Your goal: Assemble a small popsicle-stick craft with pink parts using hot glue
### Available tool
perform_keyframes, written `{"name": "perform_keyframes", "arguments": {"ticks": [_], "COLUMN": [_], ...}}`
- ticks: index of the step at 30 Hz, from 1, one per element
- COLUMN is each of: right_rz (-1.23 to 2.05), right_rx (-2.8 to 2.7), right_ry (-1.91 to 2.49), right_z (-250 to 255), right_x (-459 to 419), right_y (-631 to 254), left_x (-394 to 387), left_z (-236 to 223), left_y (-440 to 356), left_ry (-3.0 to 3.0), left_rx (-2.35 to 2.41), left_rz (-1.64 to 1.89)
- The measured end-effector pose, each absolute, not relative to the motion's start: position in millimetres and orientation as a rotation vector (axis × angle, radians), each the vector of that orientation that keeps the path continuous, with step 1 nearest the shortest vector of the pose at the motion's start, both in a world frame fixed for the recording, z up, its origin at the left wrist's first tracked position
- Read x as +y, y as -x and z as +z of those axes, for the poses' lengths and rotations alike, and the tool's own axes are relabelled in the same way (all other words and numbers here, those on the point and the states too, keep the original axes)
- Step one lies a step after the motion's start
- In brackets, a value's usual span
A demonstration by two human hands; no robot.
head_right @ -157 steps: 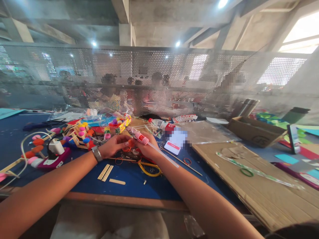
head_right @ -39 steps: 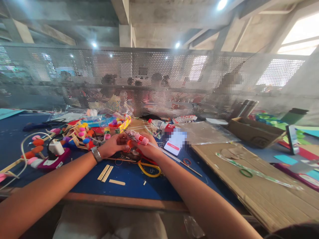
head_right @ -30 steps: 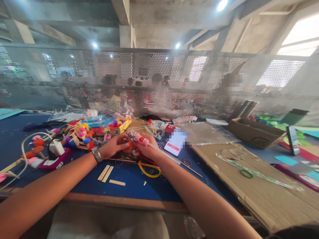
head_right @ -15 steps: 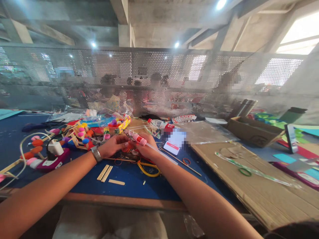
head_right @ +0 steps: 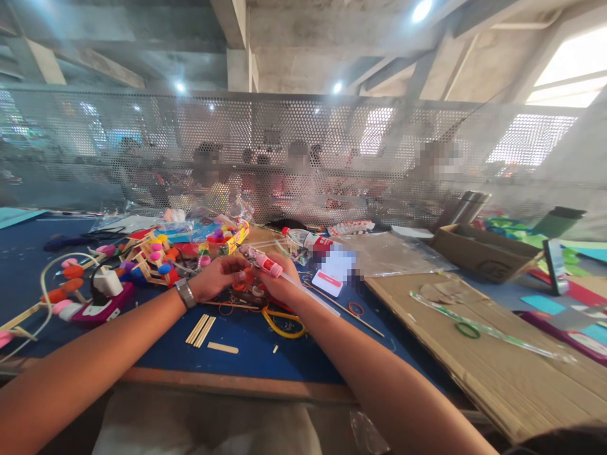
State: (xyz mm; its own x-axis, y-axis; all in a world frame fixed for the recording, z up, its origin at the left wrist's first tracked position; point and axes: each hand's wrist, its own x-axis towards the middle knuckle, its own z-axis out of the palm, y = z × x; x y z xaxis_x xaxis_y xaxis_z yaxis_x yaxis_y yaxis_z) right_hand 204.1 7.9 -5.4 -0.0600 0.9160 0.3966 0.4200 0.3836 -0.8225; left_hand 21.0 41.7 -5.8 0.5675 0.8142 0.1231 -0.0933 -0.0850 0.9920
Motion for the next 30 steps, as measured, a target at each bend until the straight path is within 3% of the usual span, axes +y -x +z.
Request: {"name": "perform_keyframes", "arguments": {"ticks": [12,30], "right_rz": [0.906,0.928], "right_rx": [-1.553,-1.52], "right_ry": [1.055,1.041], "right_z": [-5.6,-10.4], "right_x": [5.7,9.6], "right_y": [-204.8,-205.5], "left_x": [43.6,43.4], "left_z": [-10.2,-11.7], "left_y": [-20.2,-20.9], "left_ry": [-1.471,-1.493], "left_rx": [0.608,0.594], "left_rz": [0.835,0.846]}}
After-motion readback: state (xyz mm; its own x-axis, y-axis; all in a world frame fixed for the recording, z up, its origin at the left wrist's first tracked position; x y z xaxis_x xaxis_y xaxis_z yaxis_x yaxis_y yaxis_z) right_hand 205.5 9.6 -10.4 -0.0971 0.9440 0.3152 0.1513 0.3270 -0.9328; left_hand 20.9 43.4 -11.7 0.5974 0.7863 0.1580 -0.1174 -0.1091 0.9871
